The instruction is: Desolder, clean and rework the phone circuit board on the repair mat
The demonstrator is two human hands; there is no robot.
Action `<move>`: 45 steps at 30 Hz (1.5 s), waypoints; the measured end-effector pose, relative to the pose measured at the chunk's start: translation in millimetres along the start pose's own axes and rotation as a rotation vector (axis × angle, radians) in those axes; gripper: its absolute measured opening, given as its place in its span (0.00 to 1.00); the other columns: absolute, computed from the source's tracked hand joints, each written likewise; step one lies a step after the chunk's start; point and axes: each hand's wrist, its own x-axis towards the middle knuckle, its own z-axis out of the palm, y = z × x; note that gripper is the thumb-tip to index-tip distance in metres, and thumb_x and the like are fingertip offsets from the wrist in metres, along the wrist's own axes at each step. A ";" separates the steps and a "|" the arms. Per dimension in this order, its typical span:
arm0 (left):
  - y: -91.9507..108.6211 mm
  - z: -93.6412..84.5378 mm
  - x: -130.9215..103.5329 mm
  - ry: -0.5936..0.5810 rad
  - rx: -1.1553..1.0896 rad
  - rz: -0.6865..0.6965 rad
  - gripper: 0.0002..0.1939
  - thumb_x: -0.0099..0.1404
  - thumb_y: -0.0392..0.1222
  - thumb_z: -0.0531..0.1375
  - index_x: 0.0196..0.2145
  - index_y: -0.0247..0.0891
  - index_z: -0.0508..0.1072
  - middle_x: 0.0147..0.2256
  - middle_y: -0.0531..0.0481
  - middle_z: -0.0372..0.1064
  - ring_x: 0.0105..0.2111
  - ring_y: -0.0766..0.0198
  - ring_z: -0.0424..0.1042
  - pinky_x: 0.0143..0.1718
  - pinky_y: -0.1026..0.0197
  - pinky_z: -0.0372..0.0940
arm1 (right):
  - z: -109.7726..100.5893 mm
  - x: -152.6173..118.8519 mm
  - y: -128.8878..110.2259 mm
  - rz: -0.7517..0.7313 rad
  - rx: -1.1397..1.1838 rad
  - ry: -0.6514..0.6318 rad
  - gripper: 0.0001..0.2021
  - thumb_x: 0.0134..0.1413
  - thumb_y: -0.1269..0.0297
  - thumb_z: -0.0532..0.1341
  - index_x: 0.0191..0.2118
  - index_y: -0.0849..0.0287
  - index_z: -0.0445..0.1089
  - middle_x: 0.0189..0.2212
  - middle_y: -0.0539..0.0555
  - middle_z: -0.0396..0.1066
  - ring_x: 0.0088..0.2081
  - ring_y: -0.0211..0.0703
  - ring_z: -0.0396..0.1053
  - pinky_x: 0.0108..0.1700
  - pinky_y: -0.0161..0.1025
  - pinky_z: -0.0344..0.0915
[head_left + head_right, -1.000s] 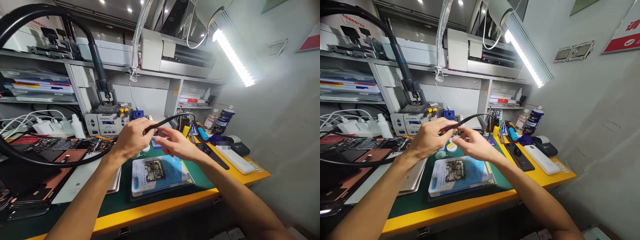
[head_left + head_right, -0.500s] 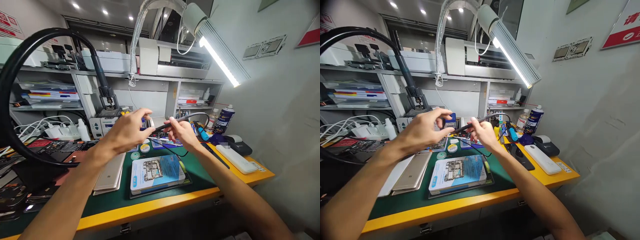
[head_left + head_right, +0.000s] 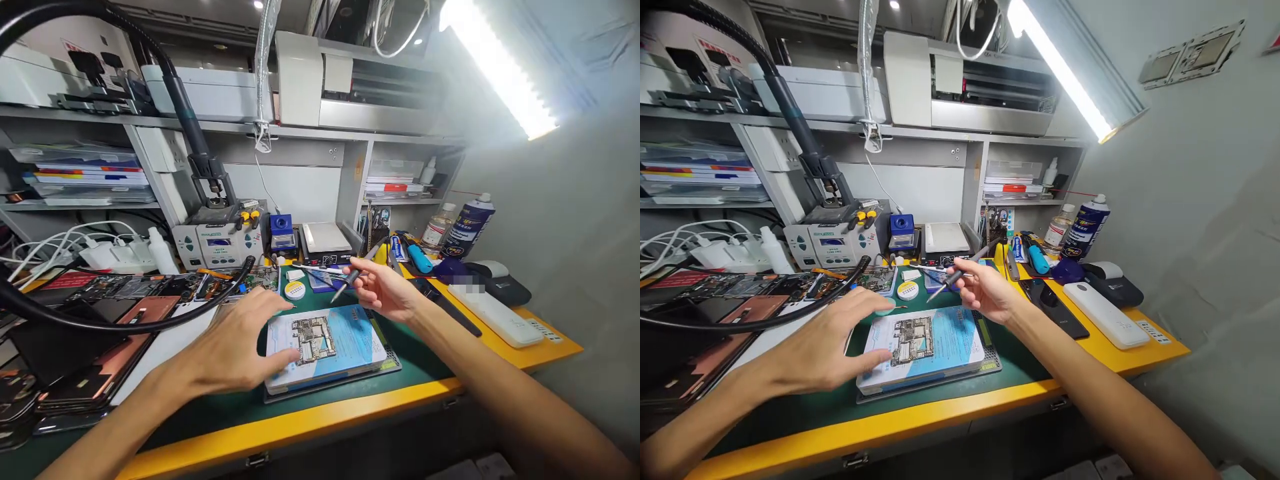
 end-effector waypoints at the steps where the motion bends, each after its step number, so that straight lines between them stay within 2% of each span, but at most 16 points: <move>1: 0.1 3.7 -0.5 -0.007 0.000 0.023 0.26 0.65 0.55 0.73 0.55 0.40 0.81 0.52 0.42 0.82 0.50 0.48 0.82 0.53 0.47 0.79 | -0.3 -0.3 4.9 -0.001 -0.018 -0.010 0.15 0.64 0.56 0.75 0.39 0.65 0.80 0.21 0.48 0.73 0.13 0.29 0.58 0.12 0.27 0.55; 4: -1.3 12.0 -2.7 -0.011 -0.002 0.086 0.33 0.59 0.55 0.78 0.57 0.39 0.78 0.53 0.41 0.82 0.51 0.46 0.82 0.53 0.46 0.79 | -1.7 -2.0 19.7 -0.039 -0.054 -0.013 0.19 0.51 0.55 0.82 0.33 0.62 0.76 0.22 0.51 0.78 0.12 0.30 0.61 0.12 0.27 0.55; 7: -1.5 18.4 -5.7 0.001 -0.014 0.121 0.34 0.60 0.52 0.78 0.59 0.39 0.76 0.53 0.42 0.81 0.51 0.46 0.82 0.53 0.46 0.78 | -1.1 -6.6 31.5 -0.064 -0.080 -0.010 0.22 0.43 0.56 0.85 0.29 0.59 0.73 0.18 0.48 0.74 0.12 0.34 0.65 0.12 0.27 0.57; 9: 0.3 22.0 -8.1 0.014 -0.024 0.121 0.31 0.64 0.49 0.75 0.61 0.40 0.74 0.54 0.43 0.81 0.52 0.47 0.81 0.53 0.46 0.78 | 0.0 -11.0 36.7 -0.076 -0.108 -0.014 0.18 0.43 0.58 0.84 0.29 0.59 0.76 0.14 0.45 0.69 0.12 0.37 0.67 0.12 0.28 0.58; 13: 5.8 28.5 -14.5 0.097 -0.009 0.108 0.26 0.73 0.49 0.66 0.64 0.41 0.71 0.56 0.43 0.81 0.55 0.47 0.80 0.60 0.44 0.75 | -1.0 -19.6 42.1 -0.129 -0.220 -0.037 0.13 0.49 0.58 0.81 0.33 0.60 0.82 0.13 0.47 0.69 0.14 0.38 0.68 0.15 0.29 0.61; 16: 5.8 35.8 -21.7 0.134 0.011 0.088 0.25 0.76 0.49 0.63 0.66 0.42 0.71 0.58 0.44 0.81 0.59 0.49 0.79 0.64 0.47 0.73 | -3.6 -26.3 44.7 -0.117 -0.282 0.011 0.17 0.55 0.51 0.81 0.35 0.60 0.83 0.16 0.49 0.72 0.13 0.38 0.68 0.14 0.30 0.60; 20: 1.4 48.4 -33.7 0.162 0.010 0.080 0.31 0.74 0.51 0.66 0.70 0.42 0.70 0.62 0.43 0.79 0.64 0.46 0.75 0.67 0.46 0.70 | -5.4 -38.1 47.3 -0.049 -0.338 0.052 0.22 0.61 0.42 0.78 0.42 0.57 0.83 0.25 0.54 0.81 0.13 0.43 0.72 0.13 0.32 0.61; 23: 1.9 53.6 -38.6 0.189 -0.020 0.019 0.31 0.71 0.46 0.69 0.69 0.43 0.71 0.62 0.43 0.78 0.65 0.44 0.74 0.69 0.44 0.67 | -7.1 -45.4 48.6 -0.083 -0.352 0.024 0.15 0.65 0.48 0.77 0.43 0.53 0.82 0.23 0.53 0.80 0.14 0.44 0.73 0.15 0.33 0.65; 26: 4.1 53.6 -36.9 0.212 -0.036 -0.018 0.27 0.71 0.45 0.68 0.65 0.43 0.73 0.60 0.43 0.78 0.63 0.43 0.75 0.68 0.42 0.66 | -6.4 -48.5 49.8 -0.199 -0.444 0.015 0.03 0.67 0.60 0.74 0.44 0.49 0.83 0.17 0.48 0.75 0.12 0.40 0.69 0.14 0.32 0.64; 29: 1.7 52.3 -33.0 0.211 0.002 0.039 0.29 0.70 0.46 0.69 0.66 0.44 0.73 0.58 0.44 0.79 0.60 0.44 0.77 0.63 0.44 0.72 | 0.8 -48.8 49.7 -0.435 -0.622 0.060 0.09 0.58 0.72 0.73 0.39 0.48 0.83 0.21 0.47 0.75 0.13 0.36 0.66 0.16 0.32 0.65; 31: -2.1 52.2 -31.6 0.206 0.020 0.083 0.31 0.69 0.47 0.70 0.67 0.42 0.73 0.59 0.44 0.79 0.60 0.45 0.77 0.62 0.47 0.73 | 7.7 -48.8 49.2 -0.582 -0.751 0.089 0.12 0.53 0.76 0.70 0.36 0.47 0.82 0.22 0.47 0.75 0.16 0.35 0.68 0.19 0.32 0.66; 36: -8.4 54.3 -33.0 0.193 0.033 0.114 0.28 0.71 0.49 0.69 0.65 0.41 0.75 0.58 0.43 0.80 0.59 0.46 0.76 0.60 0.48 0.73 | 19.8 -48.5 51.5 -0.726 -0.923 0.131 0.13 0.51 0.76 0.66 0.35 0.46 0.79 0.23 0.48 0.79 0.20 0.37 0.74 0.23 0.31 0.70; 45: -12.6 55.7 -35.8 0.165 0.079 0.138 0.28 0.70 0.52 0.68 0.64 0.41 0.77 0.57 0.42 0.82 0.57 0.42 0.78 0.54 0.45 0.78 | 23.2 -44.3 53.2 -0.692 -0.952 0.144 0.17 0.49 0.73 0.70 0.38 0.38 0.79 0.22 0.48 0.80 0.19 0.47 0.76 0.19 0.37 0.73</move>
